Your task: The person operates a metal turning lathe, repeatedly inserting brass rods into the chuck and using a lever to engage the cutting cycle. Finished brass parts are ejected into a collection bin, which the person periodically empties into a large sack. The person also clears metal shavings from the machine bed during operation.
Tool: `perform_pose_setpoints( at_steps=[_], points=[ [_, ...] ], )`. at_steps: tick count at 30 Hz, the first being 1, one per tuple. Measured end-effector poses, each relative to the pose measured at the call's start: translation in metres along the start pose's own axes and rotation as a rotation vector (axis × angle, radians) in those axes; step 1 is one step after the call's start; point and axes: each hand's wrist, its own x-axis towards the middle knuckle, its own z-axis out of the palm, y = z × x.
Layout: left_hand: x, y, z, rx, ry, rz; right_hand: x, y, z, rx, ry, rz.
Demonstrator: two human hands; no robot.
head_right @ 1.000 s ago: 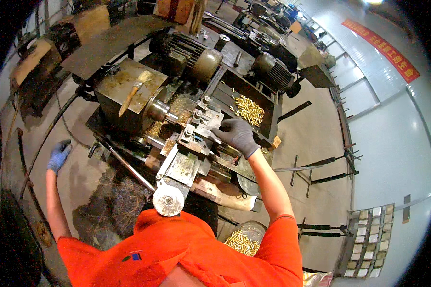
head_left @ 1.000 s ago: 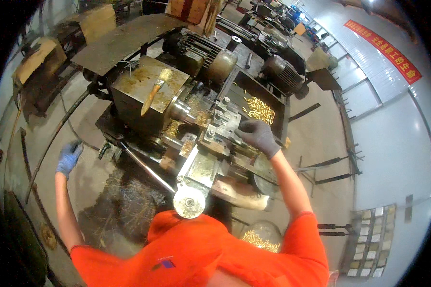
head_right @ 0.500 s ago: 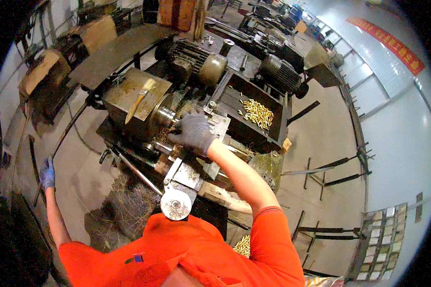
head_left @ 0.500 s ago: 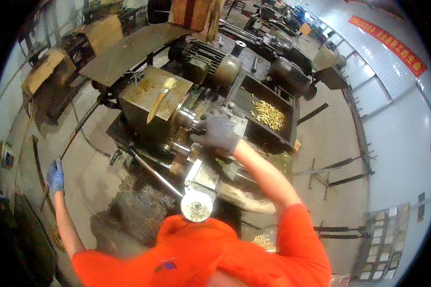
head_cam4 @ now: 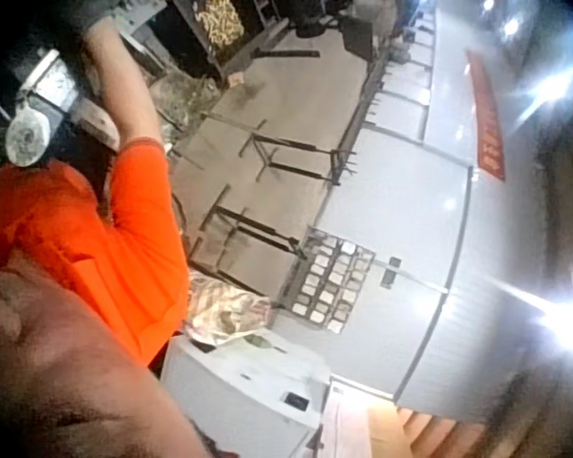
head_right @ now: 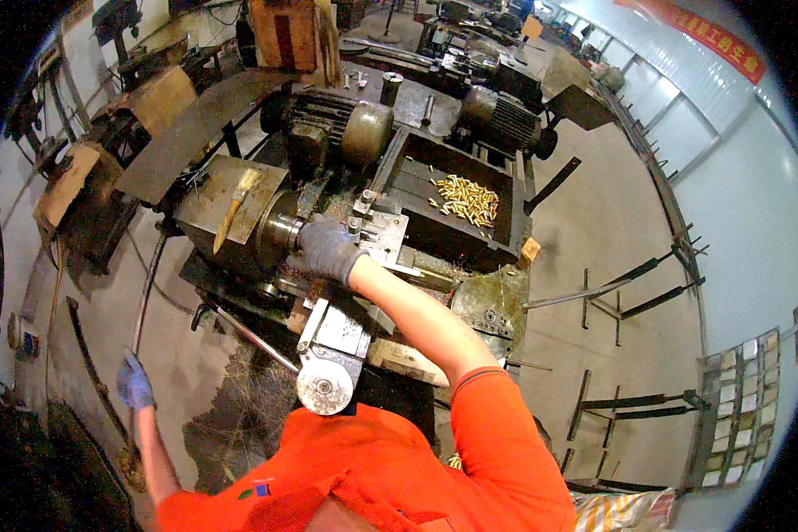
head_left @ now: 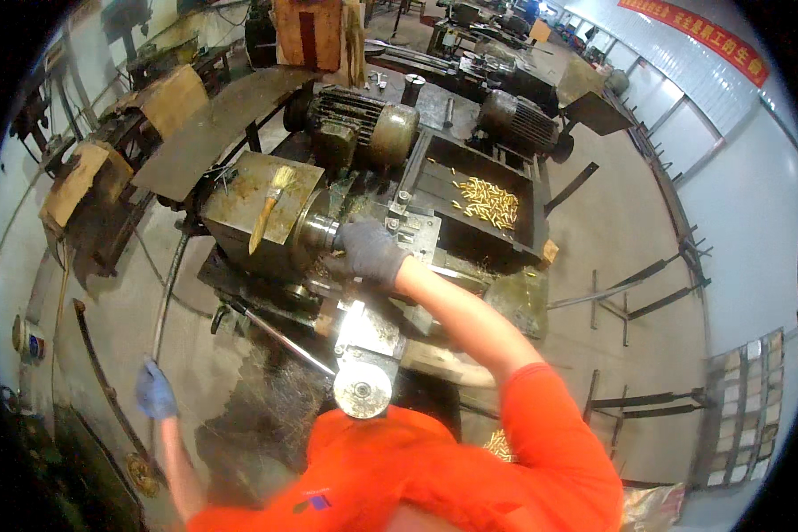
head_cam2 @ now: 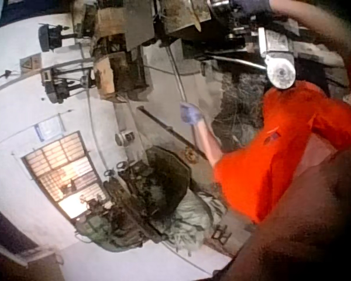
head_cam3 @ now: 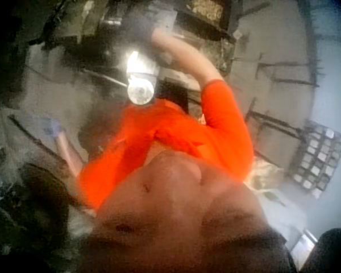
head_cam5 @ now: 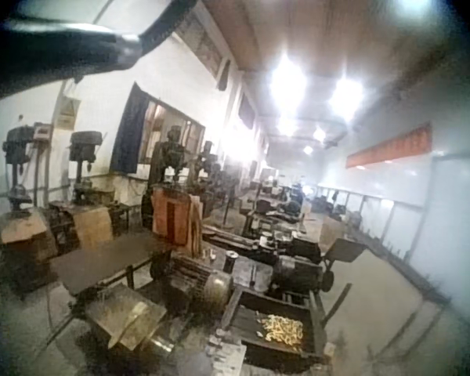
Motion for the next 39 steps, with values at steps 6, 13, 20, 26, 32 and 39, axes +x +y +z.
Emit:
perform_pose_setpoints(
  at_steps=[6,13,20,26,32,39],
  points=[
    [-0.016,-0.005,-0.016,-0.176,-0.230,-0.068,-0.047,0.012,-0.028,0.102,0.295,-0.046],
    [-0.013,0.114,-0.044,-0.302,-0.083,0.516,-0.117,0.105,-0.061,-0.316,0.485,0.324],
    [-0.042,0.269,-0.032,-0.316,-0.083,0.765,-0.185,0.030,-0.021,0.144,0.491,0.127],
    [-0.045,0.264,-0.009,-0.386,0.055,0.897,-0.272,0.021,0.030,0.291,0.470,0.304],
    [-0.031,0.270,-0.011,-0.382,0.068,0.953,-0.300,0.031,0.035,0.394,0.429,0.482],
    [-0.008,0.323,-0.036,-0.150,0.021,1.001,-0.293,0.020,0.031,0.438,0.486,0.418]
  ],
)
